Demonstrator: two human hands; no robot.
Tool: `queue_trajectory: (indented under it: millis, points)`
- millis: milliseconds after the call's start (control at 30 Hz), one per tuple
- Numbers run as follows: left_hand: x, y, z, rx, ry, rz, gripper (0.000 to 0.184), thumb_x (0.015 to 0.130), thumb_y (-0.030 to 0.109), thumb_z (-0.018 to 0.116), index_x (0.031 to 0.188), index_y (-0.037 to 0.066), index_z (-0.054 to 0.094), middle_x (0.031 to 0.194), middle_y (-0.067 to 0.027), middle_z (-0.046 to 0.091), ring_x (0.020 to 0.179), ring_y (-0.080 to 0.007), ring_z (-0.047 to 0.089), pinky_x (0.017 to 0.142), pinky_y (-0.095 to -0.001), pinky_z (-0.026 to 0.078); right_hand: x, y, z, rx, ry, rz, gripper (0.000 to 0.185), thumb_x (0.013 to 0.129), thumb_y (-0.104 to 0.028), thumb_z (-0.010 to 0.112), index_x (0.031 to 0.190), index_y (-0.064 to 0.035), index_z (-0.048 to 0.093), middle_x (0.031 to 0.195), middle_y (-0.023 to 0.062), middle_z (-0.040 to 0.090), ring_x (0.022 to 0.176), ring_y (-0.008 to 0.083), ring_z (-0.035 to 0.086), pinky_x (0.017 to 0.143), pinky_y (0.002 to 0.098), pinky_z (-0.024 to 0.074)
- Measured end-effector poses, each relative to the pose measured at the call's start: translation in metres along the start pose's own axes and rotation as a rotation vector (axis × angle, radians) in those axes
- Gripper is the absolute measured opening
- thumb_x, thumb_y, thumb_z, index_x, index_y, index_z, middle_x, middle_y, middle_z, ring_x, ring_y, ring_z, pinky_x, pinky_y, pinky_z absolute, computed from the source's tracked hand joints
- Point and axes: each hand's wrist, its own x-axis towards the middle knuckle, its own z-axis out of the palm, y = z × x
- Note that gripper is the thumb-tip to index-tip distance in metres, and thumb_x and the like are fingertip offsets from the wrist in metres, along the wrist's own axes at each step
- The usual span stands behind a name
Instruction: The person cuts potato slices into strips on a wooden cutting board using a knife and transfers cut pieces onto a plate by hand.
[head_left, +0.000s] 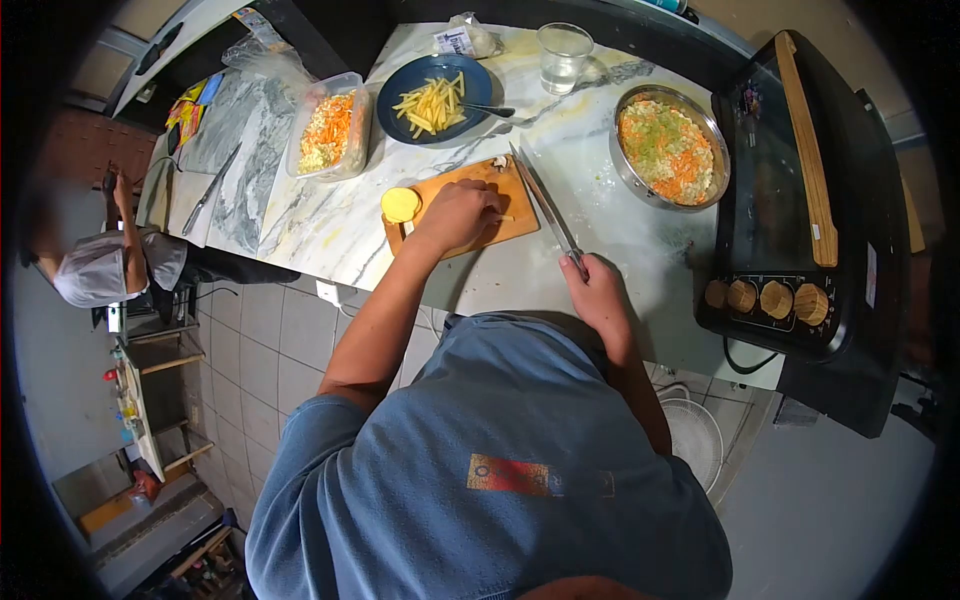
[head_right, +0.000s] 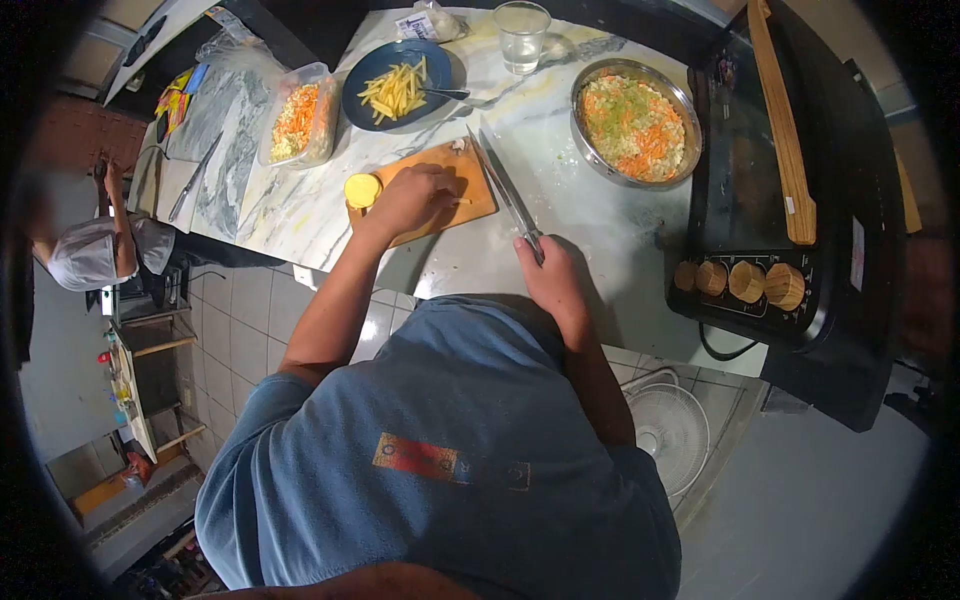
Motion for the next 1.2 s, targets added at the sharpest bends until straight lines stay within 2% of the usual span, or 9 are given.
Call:
queue_trajectory:
  millis: [233,433,533,633,800,900,1033,1133,1200]
  points:
    - [0.000,-0.002,0.005,0.067,0.084,-0.047,0.015,0.087,0.018,0.063,0.092,0.004,0.065,0.090,-0.0152,0.067,0.092,-0.0344,0.063,0.079,-0.0432,0.050,-0.001,0.000,0.001,0.033,0.020,-0.008,0.044,0.094,-0.041,0.059,0.088,0.0029,0.061,0.069,0.0174,0.059,0.063,0.0297,0.055,0.061,0.0404,0.0429]
    - [-0.002,-0.007,-0.019,-0.241,0.047,-0.251,0.012,0.091,0.011,0.061,0.099,0.002,0.062,0.093,-0.0175,0.067,0.089,-0.0369,0.065,0.078,-0.0413,0.050,-0.003,0.000,-0.001,0.029,0.032,0.009,0.043,0.093,-0.040,0.060,0.088,0.0023,0.062,0.070,0.0174,0.060,0.064,0.0312,0.057,0.061,0.0411,0.0435]
    - [0.008,-0.034,-0.037,-0.212,0.160,-0.266,0.012,0.088,0.004,0.060,0.101,0.002,0.063,0.091,-0.0152,0.069,0.087,-0.0292,0.067,0.078,-0.0369,0.050,-0.002,-0.001,-0.002,0.042,0.040,0.009,0.043,0.093,-0.040,0.060,0.088,0.0021,0.061,0.070,0.0175,0.060,0.064,0.0317,0.058,0.061,0.0415,0.0435]
    - [0.022,-0.048,-0.071,-0.085,0.386,-0.289,0.011,0.089,0.007,0.062,0.098,0.002,0.065,0.094,-0.0157,0.069,0.091,-0.0324,0.067,0.079,-0.0384,0.052,-0.001,-0.002,-0.002,0.016,0.025,-0.002,0.043,0.093,-0.040,0.060,0.087,0.0021,0.061,0.070,0.0177,0.059,0.064,0.0321,0.057,0.061,0.0419,0.0434]
    - [0.029,-0.066,-0.090,0.153,0.654,-0.055,0.022,0.088,0.015,0.070,0.107,0.004,0.068,0.098,-0.0155,0.069,0.090,-0.0328,0.067,0.078,-0.0379,0.052,0.000,-0.002,-0.001,-0.003,0.008,-0.014,0.043,0.094,-0.041,0.060,0.086,0.0017,0.060,0.071,0.0182,0.059,0.064,0.0322,0.057,0.061,0.0421,0.0432]
    - [0.013,-0.040,-0.078,-0.035,0.365,-0.260,0.024,0.086,0.016,0.072,0.106,0.004,0.069,0.101,-0.0144,0.069,0.091,-0.0291,0.067,0.079,-0.0360,0.052,0.001,0.000,0.000,0.021,0.015,-0.028,0.043,0.093,-0.041,0.060,0.086,0.0017,0.060,0.071,0.0181,0.059,0.065,0.0320,0.057,0.061,0.0421,0.0432]
    - [-0.014,-0.028,-0.033,-0.273,0.105,-0.166,0.022,0.085,0.013,0.073,0.104,0.004,0.069,0.098,-0.0135,0.068,0.089,-0.0256,0.065,0.079,-0.0345,0.051,-0.001,-0.002,-0.003,0.020,0.012,-0.003,0.043,0.093,-0.041,0.060,0.086,0.0016,0.060,0.071,0.0180,0.060,0.065,0.0321,0.058,0.062,0.0421,0.0434]
    - [-0.025,-0.008,-0.017,-0.378,-0.044,-0.249,0.021,0.083,0.011,0.073,0.101,0.002,0.067,0.094,-0.0126,0.066,0.087,-0.0280,0.064,0.079,-0.0364,0.050,-0.002,0.000,-0.002,0.025,0.003,-0.001,0.043,0.093,-0.041,0.060,0.087,0.0016,0.060,0.072,0.0182,0.060,0.066,0.0326,0.058,0.062,0.0420,0.0435]
    - [-0.032,-0.007,-0.007,-0.326,0.037,-0.193,0.020,0.083,0.011,0.074,0.099,0.003,0.066,0.093,-0.0122,0.065,0.087,-0.0289,0.064,0.079,-0.0368,0.050,-0.001,-0.002,-0.003,-0.006,0.002,-0.018,0.043,0.093,-0.041,0.060,0.086,0.0016,0.060,0.072,0.0183,0.060,0.066,0.0328,0.058,0.062,0.0418,0.0436]
